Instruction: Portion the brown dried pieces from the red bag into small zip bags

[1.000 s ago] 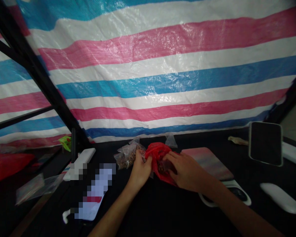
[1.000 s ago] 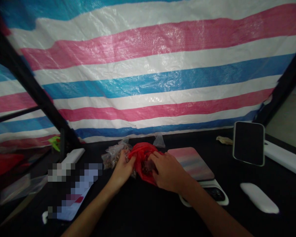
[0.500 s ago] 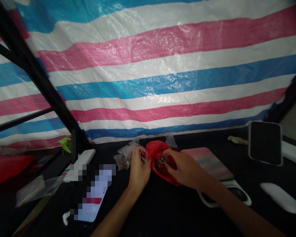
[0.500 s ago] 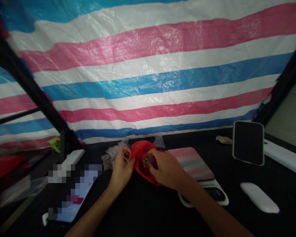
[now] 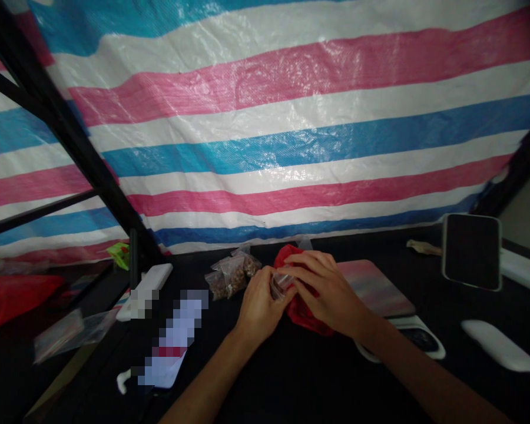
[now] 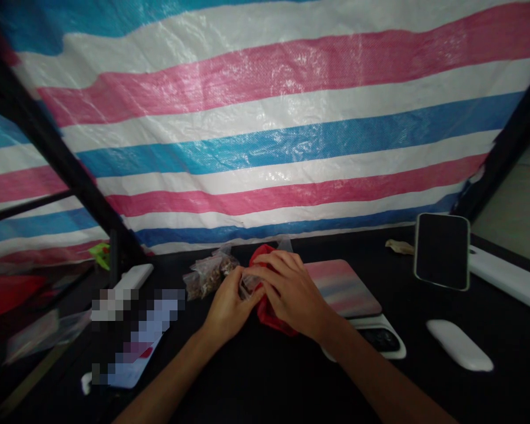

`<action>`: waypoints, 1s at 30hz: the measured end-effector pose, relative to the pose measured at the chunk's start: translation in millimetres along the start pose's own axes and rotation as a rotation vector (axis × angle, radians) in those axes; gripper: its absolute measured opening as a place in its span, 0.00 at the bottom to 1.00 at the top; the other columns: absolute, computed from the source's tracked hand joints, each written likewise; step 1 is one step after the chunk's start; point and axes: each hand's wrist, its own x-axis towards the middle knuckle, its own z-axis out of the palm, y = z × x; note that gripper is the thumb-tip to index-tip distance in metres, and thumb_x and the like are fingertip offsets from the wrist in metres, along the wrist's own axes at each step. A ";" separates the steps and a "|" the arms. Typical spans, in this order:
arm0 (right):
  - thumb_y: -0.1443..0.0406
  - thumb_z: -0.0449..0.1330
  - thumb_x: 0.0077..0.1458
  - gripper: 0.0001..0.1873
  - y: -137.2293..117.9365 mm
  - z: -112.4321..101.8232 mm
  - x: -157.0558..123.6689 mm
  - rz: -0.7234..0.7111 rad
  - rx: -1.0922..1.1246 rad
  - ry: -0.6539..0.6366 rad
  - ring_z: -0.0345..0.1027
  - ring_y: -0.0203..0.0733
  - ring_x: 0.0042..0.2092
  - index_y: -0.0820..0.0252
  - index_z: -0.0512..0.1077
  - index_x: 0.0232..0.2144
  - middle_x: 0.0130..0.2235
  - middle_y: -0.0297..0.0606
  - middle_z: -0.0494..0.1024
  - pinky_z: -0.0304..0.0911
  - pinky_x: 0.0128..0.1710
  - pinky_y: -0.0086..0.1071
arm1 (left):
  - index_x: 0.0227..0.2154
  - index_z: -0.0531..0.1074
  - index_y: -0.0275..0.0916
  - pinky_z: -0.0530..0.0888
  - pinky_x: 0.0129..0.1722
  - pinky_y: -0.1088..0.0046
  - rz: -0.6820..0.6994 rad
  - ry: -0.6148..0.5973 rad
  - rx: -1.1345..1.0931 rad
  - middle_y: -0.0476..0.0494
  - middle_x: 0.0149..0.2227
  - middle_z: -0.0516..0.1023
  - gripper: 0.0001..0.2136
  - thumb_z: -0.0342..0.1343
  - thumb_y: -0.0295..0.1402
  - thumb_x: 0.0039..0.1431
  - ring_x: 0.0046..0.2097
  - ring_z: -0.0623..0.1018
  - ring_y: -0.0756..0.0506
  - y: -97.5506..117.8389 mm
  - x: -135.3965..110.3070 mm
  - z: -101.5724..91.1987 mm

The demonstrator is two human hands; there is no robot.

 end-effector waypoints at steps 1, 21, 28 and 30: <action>0.72 0.55 0.66 0.23 1.6 0.0 -0.7 -0.017 -0.010 0.002 0.65 0.50 0.58 0.45 0.71 0.58 0.57 0.38 0.76 0.59 0.56 0.46 | 0.38 0.68 0.42 0.70 0.43 0.65 -0.004 0.005 0.009 0.46 0.38 0.76 0.12 0.59 0.44 0.63 0.42 0.76 0.42 0.3 0.3 -0.7; 0.70 0.60 0.51 0.13 16.9 -13.2 -6.7 0.238 -0.130 -0.404 0.72 0.50 0.48 0.55 0.73 0.40 0.46 0.40 0.81 0.56 0.51 0.42 | 0.36 0.63 0.42 0.68 0.36 0.71 -0.176 0.180 -0.289 0.50 0.33 0.72 0.15 0.65 0.32 0.53 0.34 0.73 0.47 3.1 -1.6 4.4; 0.60 0.64 0.58 0.10 15.8 -2.9 -7.8 0.311 -0.150 -0.457 0.75 0.48 0.39 0.54 0.73 0.42 0.41 0.38 0.83 0.56 0.38 0.36 | 0.34 0.61 0.41 0.68 0.30 0.78 -0.338 0.176 -0.782 0.55 0.31 0.71 0.18 0.63 0.23 0.43 0.30 0.72 0.52 2.2 6.9 4.6; 0.59 0.65 0.59 0.12 16.9 -0.2 -8.8 0.323 -0.144 -0.459 0.76 0.48 0.38 0.54 0.72 0.44 0.40 0.37 0.83 0.56 0.35 0.35 | 0.33 0.63 0.40 0.70 0.32 0.78 -0.394 0.206 -0.837 0.54 0.32 0.73 0.17 0.62 0.22 0.41 0.31 0.74 0.52 4.9 8.6 1.6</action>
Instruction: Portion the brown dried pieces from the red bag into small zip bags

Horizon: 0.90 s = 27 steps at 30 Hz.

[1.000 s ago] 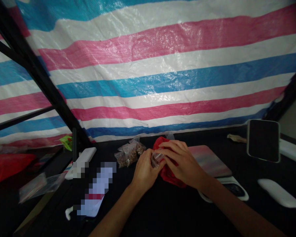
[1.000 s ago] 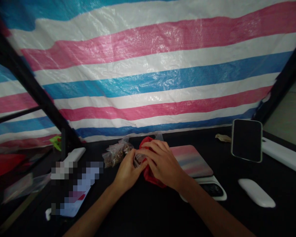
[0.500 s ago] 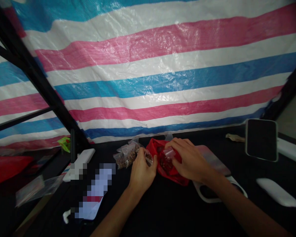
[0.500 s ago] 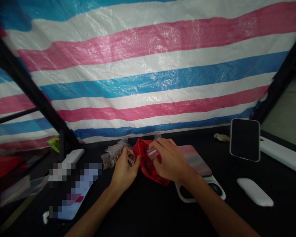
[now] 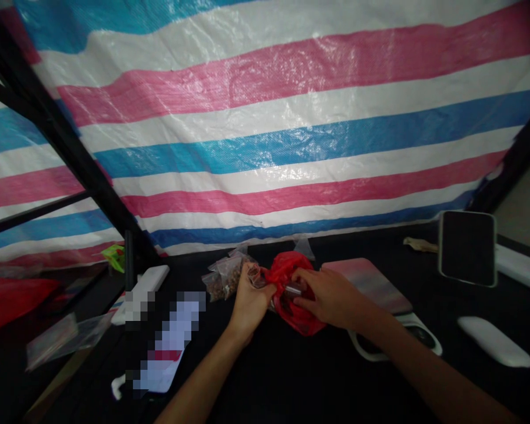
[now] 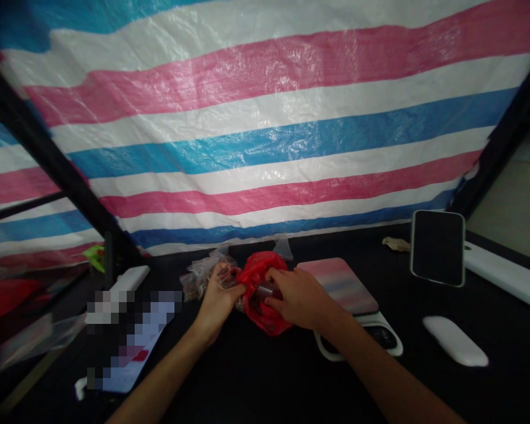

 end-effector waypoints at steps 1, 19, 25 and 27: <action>0.59 0.65 0.59 0.13 0.4 1.3 0.1 -0.004 0.011 0.000 0.76 0.48 0.38 0.53 0.72 0.45 0.39 0.36 0.83 0.56 0.35 0.35 | 0.33 0.64 0.40 0.70 0.33 0.78 -0.020 0.017 -0.031 0.53 0.33 0.75 0.17 0.62 0.22 0.40 0.32 0.75 0.51 1.4 0.1 -0.1; 0.65 0.63 0.59 0.13 -4.4 5.8 0.8 -0.018 0.090 0.107 0.77 0.49 0.41 0.54 0.72 0.47 0.41 0.37 0.83 0.62 0.42 0.38 | 0.35 0.64 0.40 0.70 0.35 0.73 0.035 0.084 0.159 0.52 0.31 0.71 0.12 0.57 0.26 0.46 0.32 0.72 0.49 0.2 6.1 -10.2; 0.68 0.59 0.59 0.18 -10.3 -6.1 2.9 -0.038 0.248 0.315 0.75 0.48 0.49 0.54 0.68 0.52 0.49 0.39 0.81 0.61 0.53 0.42 | 0.33 0.64 0.41 0.68 0.39 0.70 0.466 0.216 0.641 0.49 0.34 0.68 0.07 0.55 0.25 0.54 0.37 0.70 0.46 0.8 7.5 -14.3; 0.67 0.60 0.60 0.18 -14.5 -7.5 3.3 -0.075 0.287 0.382 0.75 0.48 0.51 0.53 0.68 0.52 0.51 0.39 0.80 0.63 0.54 0.44 | 0.34 0.65 0.41 0.68 0.40 0.69 0.491 0.200 0.694 0.48 0.35 0.70 0.04 0.55 0.28 0.58 0.38 0.72 0.45 1.6 4.8 -13.5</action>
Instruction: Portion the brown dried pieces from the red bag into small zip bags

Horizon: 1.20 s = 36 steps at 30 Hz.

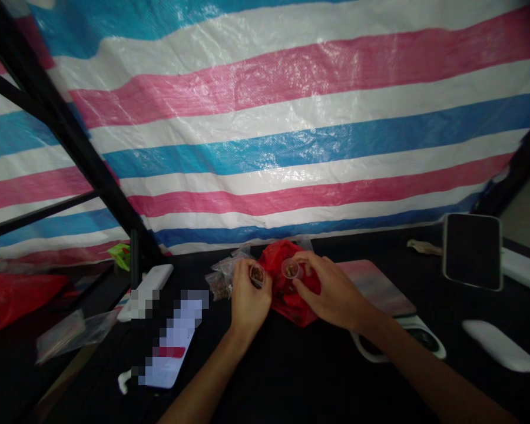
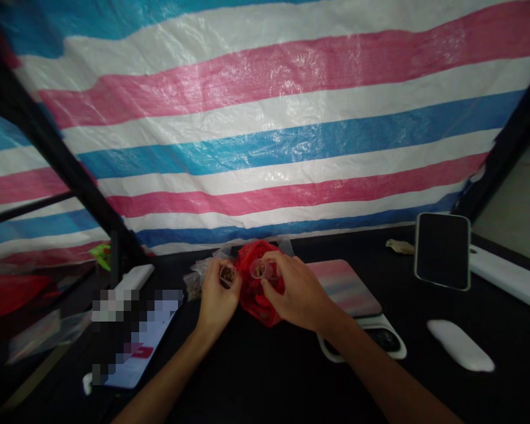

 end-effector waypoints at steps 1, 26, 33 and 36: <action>0.67 0.60 0.61 0.17 -1.9 0.4 0.2 -0.023 0.018 0.032 0.74 0.48 0.51 0.53 0.68 0.53 0.52 0.39 0.80 0.63 0.54 0.44 | 0.34 0.66 0.41 0.69 0.40 0.69 0.007 -0.017 0.006 0.47 0.35 0.71 0.03 0.56 0.29 0.59 0.38 0.72 0.45 1.6 -1.4 -0.2; 0.63 0.61 0.63 0.27 10.6 -2.6 2.4 -0.108 -0.169 -0.014 0.71 0.54 0.55 0.51 0.65 0.63 0.57 0.45 0.77 0.67 0.53 0.51 | 0.47 0.60 0.43 0.72 0.41 0.73 -0.026 -0.086 -0.340 0.50 0.38 0.68 0.15 0.59 0.34 0.62 0.37 0.72 0.49 17.3 -6.5 0.1; 0.64 0.67 0.58 0.30 -18.6 6.9 -6.7 -0.138 0.240 -0.012 0.68 0.49 0.61 0.47 0.66 0.61 0.60 0.41 0.74 0.65 0.60 0.46 | 0.61 0.49 0.45 0.72 0.57 0.62 0.177 -0.346 -0.407 0.37 0.56 0.65 0.29 0.57 0.28 0.61 0.56 0.72 0.42 12.6 -22.7 1.9; 0.66 0.67 0.57 0.25 -21.4 10.8 -6.9 -0.086 0.345 -0.001 0.72 0.47 0.56 0.47 0.71 0.56 0.55 0.38 0.78 0.68 0.58 0.43 | 0.62 0.46 0.45 0.73 0.57 0.60 0.195 -0.422 -0.431 0.35 0.58 0.64 0.33 0.60 0.30 0.61 0.57 0.73 0.40 12.9 -25.8 -1.4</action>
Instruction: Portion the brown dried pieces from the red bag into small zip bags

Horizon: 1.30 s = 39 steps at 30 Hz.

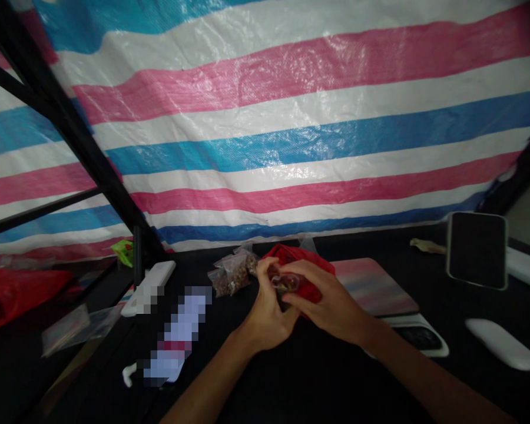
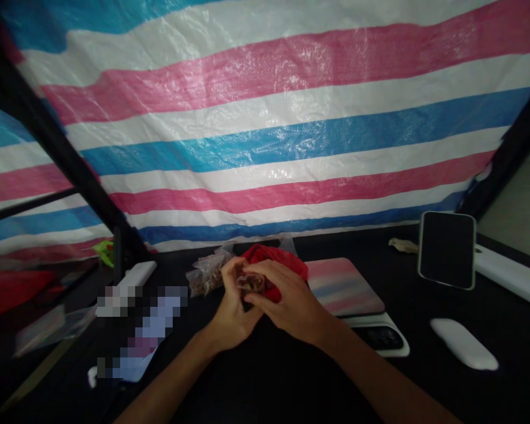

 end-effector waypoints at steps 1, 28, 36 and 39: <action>0.65 0.67 0.58 0.22 1.0 -0.9 0.9 0.019 0.036 0.046 0.74 0.47 0.54 0.47 0.72 0.54 0.52 0.37 0.79 0.69 0.57 0.42 | 0.63 0.46 0.45 0.73 0.58 0.59 -0.006 -0.014 -0.001 0.35 0.58 0.64 0.34 0.61 0.32 0.61 0.58 0.72 0.39 1.6 -0.1 -2.1; 0.51 0.51 0.69 0.19 61.1 -121.9 1.2 0.119 -0.313 0.197 0.76 0.51 0.47 0.51 0.78 0.44 0.45 0.40 0.82 0.68 0.47 0.43 | 0.48 0.70 0.43 0.70 0.55 0.60 -0.198 0.293 0.422 0.41 0.49 0.77 0.11 0.44 0.36 0.72 0.53 0.76 0.41 -19.1 19.3 -22.2; 0.49 0.54 0.67 0.18 64.9 -126.4 -1.5 0.169 -0.370 0.124 0.76 0.53 0.49 0.51 0.79 0.43 0.46 0.39 0.83 0.67 0.50 0.45 | 0.36 0.73 0.44 0.68 0.34 0.68 -0.388 0.340 0.640 0.47 0.30 0.80 0.12 0.45 0.36 0.71 0.34 0.80 0.42 -10.1 18.9 -29.8; 0.49 0.54 0.67 0.18 63.0 -123.8 -0.3 0.194 -0.386 0.058 0.75 0.54 0.51 0.50 0.79 0.43 0.48 0.38 0.83 0.67 0.52 0.47 | 0.38 0.72 0.43 0.71 0.39 0.66 -0.252 0.393 0.673 0.45 0.34 0.79 0.07 0.48 0.33 0.68 0.37 0.79 0.42 -8.4 20.8 -31.7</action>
